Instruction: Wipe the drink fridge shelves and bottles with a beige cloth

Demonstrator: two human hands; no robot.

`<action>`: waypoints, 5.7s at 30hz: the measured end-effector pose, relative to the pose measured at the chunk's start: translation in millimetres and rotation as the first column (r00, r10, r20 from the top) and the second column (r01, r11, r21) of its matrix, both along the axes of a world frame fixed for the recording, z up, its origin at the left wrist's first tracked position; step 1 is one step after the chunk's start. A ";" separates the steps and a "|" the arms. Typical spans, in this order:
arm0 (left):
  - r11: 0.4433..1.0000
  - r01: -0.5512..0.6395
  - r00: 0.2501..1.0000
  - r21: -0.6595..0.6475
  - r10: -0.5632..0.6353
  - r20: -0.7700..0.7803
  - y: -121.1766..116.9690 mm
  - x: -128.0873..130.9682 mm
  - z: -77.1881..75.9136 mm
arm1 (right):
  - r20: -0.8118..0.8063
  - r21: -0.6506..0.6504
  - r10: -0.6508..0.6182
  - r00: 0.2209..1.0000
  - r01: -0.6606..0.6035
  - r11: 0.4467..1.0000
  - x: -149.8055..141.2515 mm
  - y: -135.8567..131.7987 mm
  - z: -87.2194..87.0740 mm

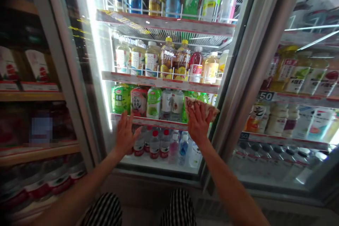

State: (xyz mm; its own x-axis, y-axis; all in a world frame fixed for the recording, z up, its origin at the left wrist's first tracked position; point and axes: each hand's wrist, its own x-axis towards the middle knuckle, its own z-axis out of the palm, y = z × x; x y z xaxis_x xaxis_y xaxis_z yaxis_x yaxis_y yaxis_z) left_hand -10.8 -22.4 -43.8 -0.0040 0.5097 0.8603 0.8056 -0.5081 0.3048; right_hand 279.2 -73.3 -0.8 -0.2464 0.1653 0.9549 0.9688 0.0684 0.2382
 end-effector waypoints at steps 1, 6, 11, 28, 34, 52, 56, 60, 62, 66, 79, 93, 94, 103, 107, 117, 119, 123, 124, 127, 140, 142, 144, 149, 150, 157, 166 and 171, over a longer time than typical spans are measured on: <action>1.000 0.003 1.000 -0.001 -0.003 0.003 -0.5 0.3 0.3 | 0.020 -0.025 0.003 1.000 -0.002 1.000 -1.5 -0.9 -4.8; 1.000 0.017 1.000 -0.008 -0.017 0.002 -3.3 -1.7 2.2 | 0.204 -0.211 0.090 0.975 -0.046 0.976 -7.2 -4.9 -20.5; 0.999 0.027 1.000 -0.019 -0.027 0.017 -3.9 -2.3 3.0 | -0.038 0.056 0.022 0.999 -0.020 0.998 -14.4 5.4 5.6; 0.999 -0.005 1.000 -0.033 0.005 0.007 4.4 -33.0 -0.8 | 0.228 -0.235 0.203 0.952 -0.149 0.961 -81.5 22.9 3.6; 0.998 -0.015 0.998 -0.059 0.012 -0.059 2.7 -41.9 0.2 | -0.006 -0.048 0.155 0.988 -0.156 0.987 -101.3 35.0 9.9; 1.000 -0.020 0.996 0.006 0.020 -0.081 4.2 -38.9 -2.3 | 0.048 -0.123 0.179 0.983 -0.172 0.977 -127.3 41.0 13.0; 0.999 -0.030 0.996 0.029 0.033 -0.087 5.0 -41.3 -1.7 | 0.192 -0.221 0.234 0.953 -0.190 0.957 -135.8 42.1 10.0; 0.998 -0.049 0.995 0.050 0.053 -0.088 9.2 -49.8 0.8 | 0.252 -0.313 0.271 0.929 -0.186 0.931 -151.8 45.8 9.4; 0.995 -0.077 0.996 0.055 0.080 -0.047 12.4 -56.1 2.3 | 0.140 -0.274 0.232 0.963 -0.188 0.943 -158.2 49.5 11.6; 0.994 -0.110 0.993 0.022 0.110 -0.030 17.8 -71.7 5.5 | 0.282 -0.366 0.336 0.899 -0.223 0.904 -171.5 56.3 2.6; 0.994 -0.098 0.979 -0.056 0.107 0.174 33.3 -122.2 8.3 | 0.337 -0.450 0.453 0.826 -0.281 0.848 -240.8 81.5 23.0; 0.985 -0.061 0.998 0.160 0.058 0.026 29.1 -76.4 75.8 | 0.180 -0.154 0.162 0.970 -0.135 0.979 -139.2 44.6 55.4; 0.983 -0.047 0.999 0.177 0.051 -0.018 27.6 -68.2 83.8 | 0.250 -0.180 0.175 0.952 -0.132 0.975 -128.1 40.7 57.8; 0.975 0.003 0.990 0.220 0.028 -0.139 25.7 -27.2 112.1 | 0.080 0.012 0.019 0.997 -0.020 1.000 -31.0 13.4 88.3; 0.967 -0.001 0.990 0.256 0.038 -0.138 29.1 -27.7 113.6 | 0.154 0.013 0.056 0.986 -0.058 0.998 -6.4 10.2 91.8; 0.976 -0.064 0.996 0.208 0.050 0.072 44.0 -39.9 150.6 | 0.176 0.068 0.073 0.982 -0.086 0.994 -35.8 30.3 146.3; 0.977 -0.084 0.991 0.196 0.061 0.122 47.3 -48.6 153.4 | -0.097 0.243 0.060 0.993 -0.035 0.969 -29.0 32.0 161.3; 0.976 -0.107 0.984 0.191 0.076 0.164 48.8 -59.7 154.1 | -0.213 0.236 0.064 0.975 -0.013 0.972 -42.7 38.1 174.8; 0.977 -0.106 0.984 0.183 0.076 0.163 48.3 -60.9 154.3 | -0.058 0.145 0.066 0.996 -0.057 0.988 -51.1 39.4 174.9; 0.982 -0.091 0.983 0.167 0.062 0.170 46.6 -65.0 154.8 | 0.206 0.012 0.110 0.972 -0.115 0.993 -73.3 44.2 180.7; 0.997 -0.064 0.962 0.037 0.052 0.267 49.8 -114.0 121.4 | 0.064 -0.053 0.163 0.985 -0.159 0.986 -184.9 72.4 196.7; 0.998 -0.063 0.949 -0.009 0.063 0.310 49.1 -122.9 118.8 | -0.007 -0.031 0.145 0.989 -0.146 0.989 -198.9 79.2 189.6; 0.998 -0.056 0.936 -0.025 0.062 0.346 48.3 -130.1 117.5 | 0.201 -0.150 0.219 0.955 -0.191 0.970 -212.3 83.5 170.9; 0.998 -0.052 0.933 -0.029 0.059 0.355 45.0 -138.2 110.5 | 0.428 -0.329 0.364 0.827 -0.232 0.915 -226.8 82.5 136.2; 0.998 -0.056 0.935 -0.037 0.066 0.348 44.1 -138.0 108.1 | 0.357 -0.285 0.336 0.871 -0.242 0.928 -226.1 81.8 134.5; 0.999 -0.050 0.985 0.013 0.047 0.167 31.5 -119.1 89.1 | 0.444 -0.397 0.402 0.801 -0.226 0.889 -205.5 71.5 90.0; 0.998 0.008 0.996 0.056 -0.003 -0.085 14.1 -70.3 62.1 | 0.379 -0.303 0.270 0.885 -0.157 0.940 -127.8 40.6 52.2; 0.996 0.020 0.993 0.090 -0.010 -0.116 17.0 -55.5 44.8 | 0.208 -0.178 0.143 0.968 -0.106 0.978 -99.1 32.5 28.2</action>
